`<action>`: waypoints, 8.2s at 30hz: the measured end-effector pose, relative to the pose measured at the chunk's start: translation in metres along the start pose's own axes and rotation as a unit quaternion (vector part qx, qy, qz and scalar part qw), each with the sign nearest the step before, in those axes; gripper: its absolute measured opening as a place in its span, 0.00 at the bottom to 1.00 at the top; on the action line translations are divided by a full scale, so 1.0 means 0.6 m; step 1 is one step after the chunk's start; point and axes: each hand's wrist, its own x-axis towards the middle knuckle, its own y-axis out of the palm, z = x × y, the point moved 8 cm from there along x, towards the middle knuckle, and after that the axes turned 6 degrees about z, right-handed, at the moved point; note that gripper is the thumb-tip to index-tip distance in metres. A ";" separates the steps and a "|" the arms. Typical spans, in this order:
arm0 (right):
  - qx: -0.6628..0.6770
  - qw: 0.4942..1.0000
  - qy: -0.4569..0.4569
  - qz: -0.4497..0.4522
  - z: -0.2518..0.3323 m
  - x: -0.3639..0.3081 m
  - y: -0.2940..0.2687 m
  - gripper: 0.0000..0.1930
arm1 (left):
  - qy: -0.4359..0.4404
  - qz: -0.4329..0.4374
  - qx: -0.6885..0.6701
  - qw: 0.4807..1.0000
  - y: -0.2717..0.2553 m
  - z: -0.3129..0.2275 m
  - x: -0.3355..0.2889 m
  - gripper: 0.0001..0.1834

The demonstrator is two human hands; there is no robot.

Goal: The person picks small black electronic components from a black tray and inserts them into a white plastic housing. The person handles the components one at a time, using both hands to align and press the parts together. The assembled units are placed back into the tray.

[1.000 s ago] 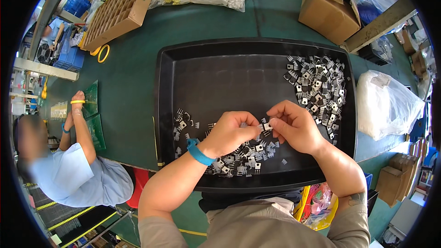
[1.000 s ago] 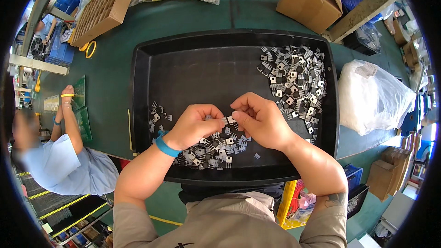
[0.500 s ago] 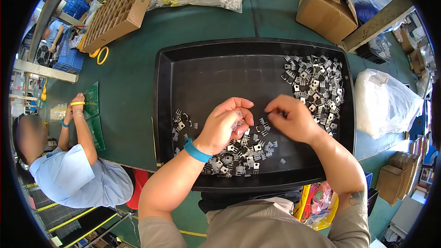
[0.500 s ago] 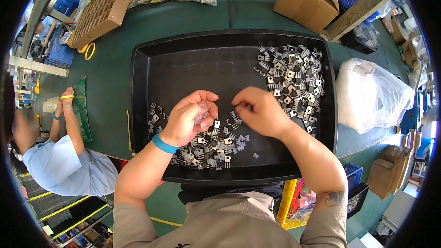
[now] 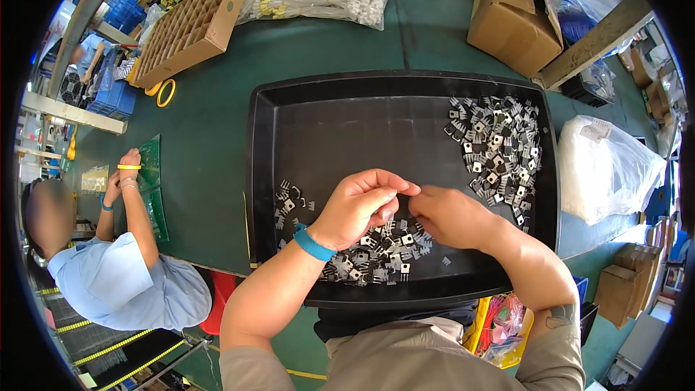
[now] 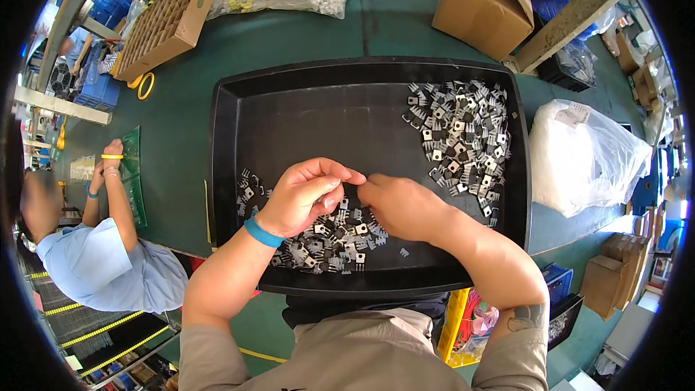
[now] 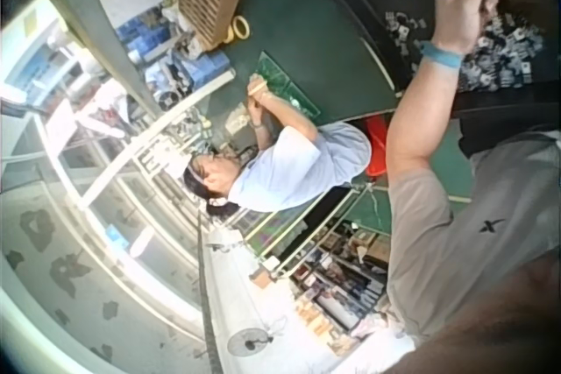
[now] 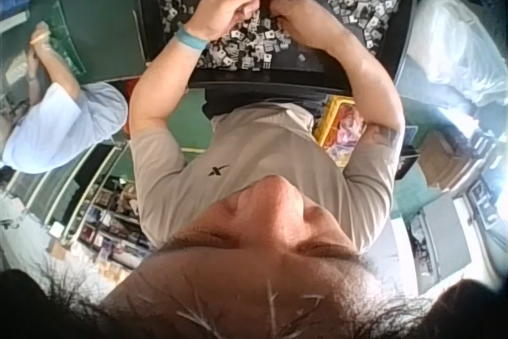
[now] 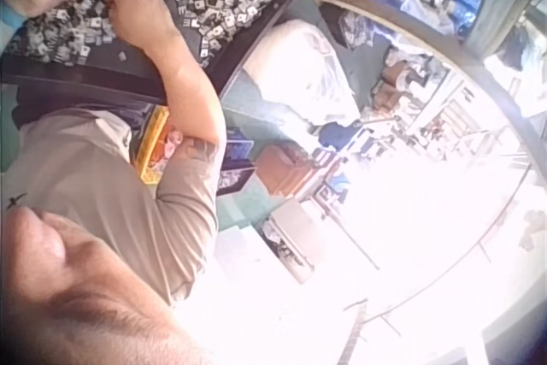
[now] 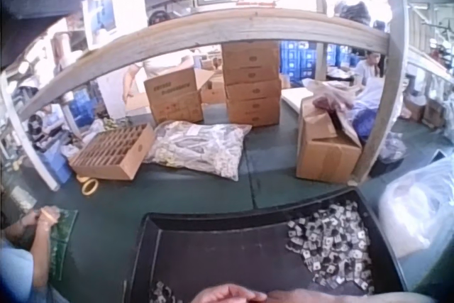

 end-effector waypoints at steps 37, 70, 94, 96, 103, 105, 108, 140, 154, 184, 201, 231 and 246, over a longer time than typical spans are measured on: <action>0.259 0.938 0.040 -0.227 0.005 -0.040 -0.067 0.10 | -0.027 0.023 0.058 0.998 0.025 0.006 0.000 0.19; 0.662 0.733 0.096 -0.121 -0.062 -0.023 -0.004 0.04 | -0.084 -0.037 0.027 0.995 -0.002 0.017 -0.004 0.07; 0.234 0.965 0.084 -0.084 -0.019 -0.025 -0.042 0.11 | -0.026 -0.084 0.049 0.995 -0.020 0.007 0.003 0.09; 0.307 0.938 0.091 -0.132 -0.028 -0.030 -0.049 0.13 | -0.028 -0.082 0.033 0.996 -0.019 0.009 0.004 0.10; 0.419 0.892 0.081 -0.152 -0.037 -0.031 -0.011 0.08 | -0.018 -0.105 0.009 0.994 -0.024 0.003 0.002 0.13; 0.414 0.903 0.071 -0.094 -0.020 -0.025 -0.004 0.07 | -0.011 -0.104 0.002 0.994 -0.024 0.002 0.002 0.13; 0.429 0.896 0.115 -0.028 -0.011 -0.019 0.004 0.09 | -0.003 -0.099 0.003 0.995 -0.022 0.004 0.002 0.13; 0.285 0.929 0.067 -0.224 -0.018 -0.032 -0.029 0.13 | -0.039 -0.091 0.035 0.994 -0.008 0.011 0.000 0.17; 0.248 0.939 0.045 -0.232 -0.014 -0.035 -0.036 0.14 | -0.074 -0.041 0.073 0.994 0.004 0.010 -0.008 0.04; 0.620 0.768 0.141 -0.079 -0.049 -0.010 0.018 0.07 | -0.052 -0.041 0.099 0.993 0.001 0.007 -0.002 0.07; -0.001 0.998 -0.005 0.056 0.027 -0.016 0.027 0.10 | 0.002 -0.039 0.014 0.999 -0.004 -0.006 0.005 0.11; 0.198 0.965 -0.013 -0.172 0.020 -0.033 -0.060 0.15 | 0.028 -0.040 0.176 0.983 0.007 -0.007 0.003 0.18; 0.269 0.931 0.051 -0.240 -0.005 -0.047 -0.056 0.07 | 0.025 -0.026 0.145 0.989 0.011 -0.007 0.003 0.21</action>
